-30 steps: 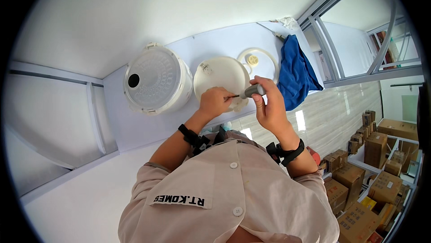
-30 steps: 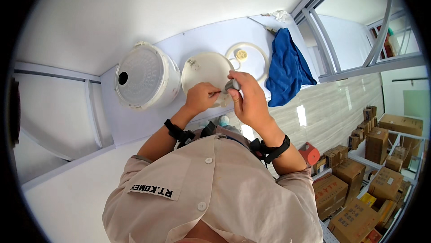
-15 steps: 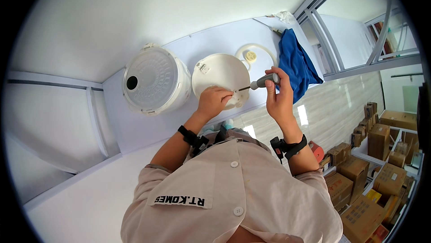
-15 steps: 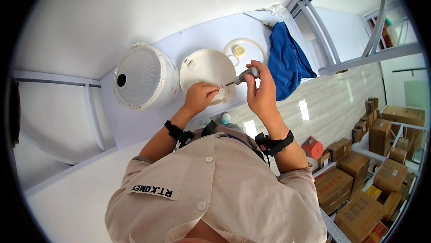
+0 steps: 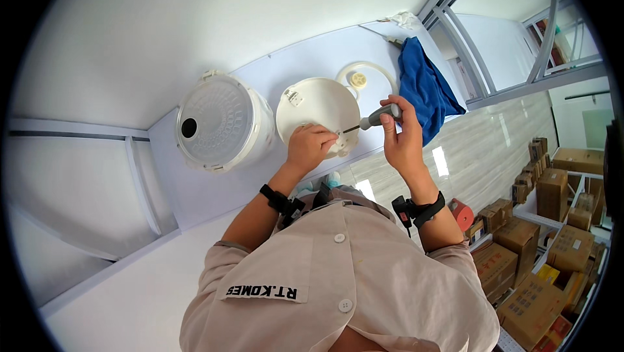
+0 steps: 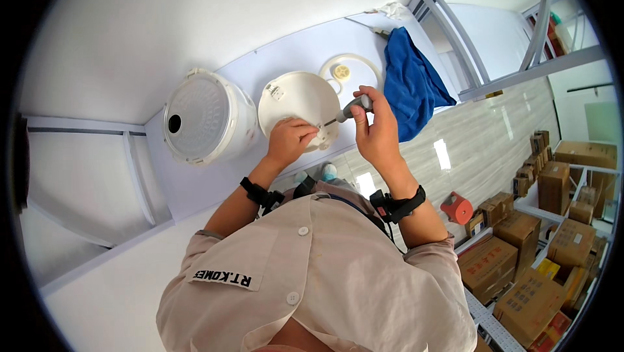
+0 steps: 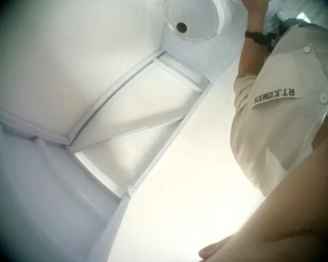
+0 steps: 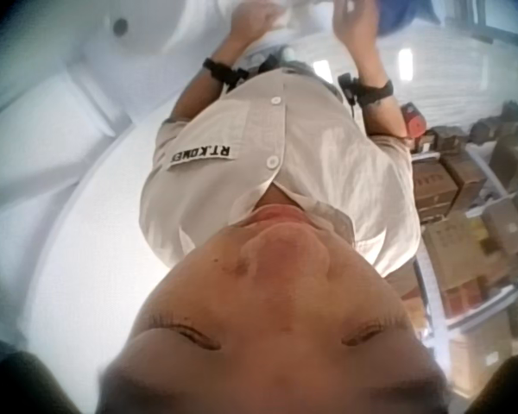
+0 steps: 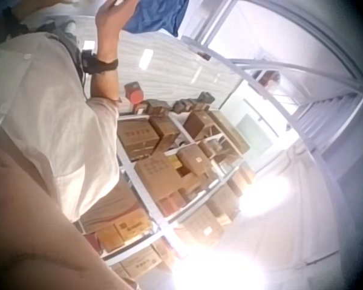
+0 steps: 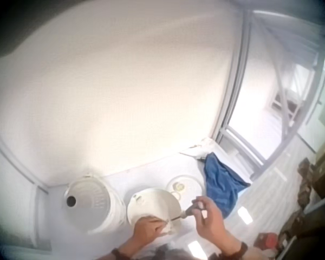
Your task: The person uses a screwdriver to fasten screws into a white plastic appliance component on a workbench. They reposition the component and continue tightening screws at different locations.
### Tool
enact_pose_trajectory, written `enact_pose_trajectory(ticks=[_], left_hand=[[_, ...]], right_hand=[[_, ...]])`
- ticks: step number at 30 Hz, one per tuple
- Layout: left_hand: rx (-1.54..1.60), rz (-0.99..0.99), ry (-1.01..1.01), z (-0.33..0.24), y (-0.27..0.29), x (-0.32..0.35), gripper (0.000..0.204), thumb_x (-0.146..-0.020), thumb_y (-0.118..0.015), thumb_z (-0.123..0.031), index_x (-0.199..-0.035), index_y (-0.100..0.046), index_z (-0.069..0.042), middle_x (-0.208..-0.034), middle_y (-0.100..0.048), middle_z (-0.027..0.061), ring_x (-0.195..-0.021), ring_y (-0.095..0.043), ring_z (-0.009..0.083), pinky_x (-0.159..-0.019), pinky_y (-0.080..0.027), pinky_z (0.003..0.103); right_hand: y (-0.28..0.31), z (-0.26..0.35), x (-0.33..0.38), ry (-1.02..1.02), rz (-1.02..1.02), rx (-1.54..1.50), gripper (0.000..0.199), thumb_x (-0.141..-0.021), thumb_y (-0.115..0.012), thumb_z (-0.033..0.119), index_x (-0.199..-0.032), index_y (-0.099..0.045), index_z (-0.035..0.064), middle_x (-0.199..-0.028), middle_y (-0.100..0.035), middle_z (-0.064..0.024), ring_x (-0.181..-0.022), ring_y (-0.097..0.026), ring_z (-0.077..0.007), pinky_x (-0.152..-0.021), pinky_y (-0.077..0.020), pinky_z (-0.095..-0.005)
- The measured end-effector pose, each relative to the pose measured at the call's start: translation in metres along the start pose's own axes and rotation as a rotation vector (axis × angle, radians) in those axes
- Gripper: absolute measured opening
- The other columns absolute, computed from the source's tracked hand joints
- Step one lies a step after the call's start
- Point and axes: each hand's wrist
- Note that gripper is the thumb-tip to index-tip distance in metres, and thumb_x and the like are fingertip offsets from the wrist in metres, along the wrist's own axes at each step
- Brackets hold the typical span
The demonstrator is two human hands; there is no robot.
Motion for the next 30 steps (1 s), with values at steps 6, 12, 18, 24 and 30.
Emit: enact_pose_trajectory(ticks=[6,12,18,24,30], left_hand=[[-0.008,-0.005,0.045,0.001,-0.001,0.0,0.01,-0.09,-0.082,-0.024,-0.096,-0.086,-0.017,-0.097,-0.081,0.0001,-0.093,-0.074,0.0231,-0.085,-0.053,0.041],[-0.006,-0.028,0.045,0.0,0.0,-0.003,0.01,-0.088,-0.084,-0.024,-0.095,-0.086,-0.018,-0.094,-0.082,0.0011,-0.092,-0.075,0.0216,-0.083,-0.051,0.039],[-0.029,-0.011,0.091,0.0,-0.001,-0.007,0.011,-0.087,-0.084,-0.024,-0.096,-0.086,-0.018,-0.091,-0.082,0.0005,-0.088,-0.074,0.0215,-0.083,-0.051,0.039],[-0.054,0.002,0.029,0.001,0.0,-0.015,0.01,-0.088,-0.082,-0.024,-0.096,-0.086,-0.019,-0.091,-0.081,-0.0003,-0.089,-0.073,0.0227,-0.083,-0.052,0.04],[-0.103,0.141,0.064,-0.002,0.003,-0.03,0.013,-0.09,-0.077,-0.023,-0.097,-0.087,-0.021,-0.089,-0.08,0.0008,-0.088,-0.071,0.0265,-0.085,-0.051,0.042]], right_hand=[[0.0,0.0,0.002,0.031,-0.018,-0.023,0.033,-0.105,-0.072,0.012,-0.135,-0.061,0.0006,-0.12,-0.073,-0.0144,-0.099,-0.073,-0.0257,-0.088,-0.0575,-0.0359],[0.004,0.005,0.007,0.124,-0.014,-0.025,0.032,-0.104,-0.073,0.012,-0.132,-0.063,0.0012,-0.12,-0.074,-0.0162,-0.099,-0.073,-0.0313,-0.09,-0.0567,-0.0381],[0.01,0.02,0.008,0.18,0.058,0.047,0.031,-0.103,-0.073,0.011,-0.131,-0.063,0.0014,-0.118,-0.074,-0.0179,-0.101,-0.073,-0.0325,-0.091,-0.0569,-0.0381],[0.008,0.018,0.007,0.192,0.056,0.055,0.031,-0.101,-0.074,0.01,-0.129,-0.064,0.0015,-0.119,-0.074,-0.0183,-0.102,-0.073,-0.0344,-0.091,-0.057,-0.0392],[0.004,0.007,0.006,0.248,0.083,0.054,0.033,-0.1,-0.076,0.011,-0.13,-0.064,0.0015,-0.12,-0.073,-0.0192,-0.105,-0.073,-0.0374,-0.093,-0.0572,-0.0409]])
Point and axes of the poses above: each hand's wrist, its own x-axis away from the middle knuckle, its own y-axis out of the back of the hand, z = x × y
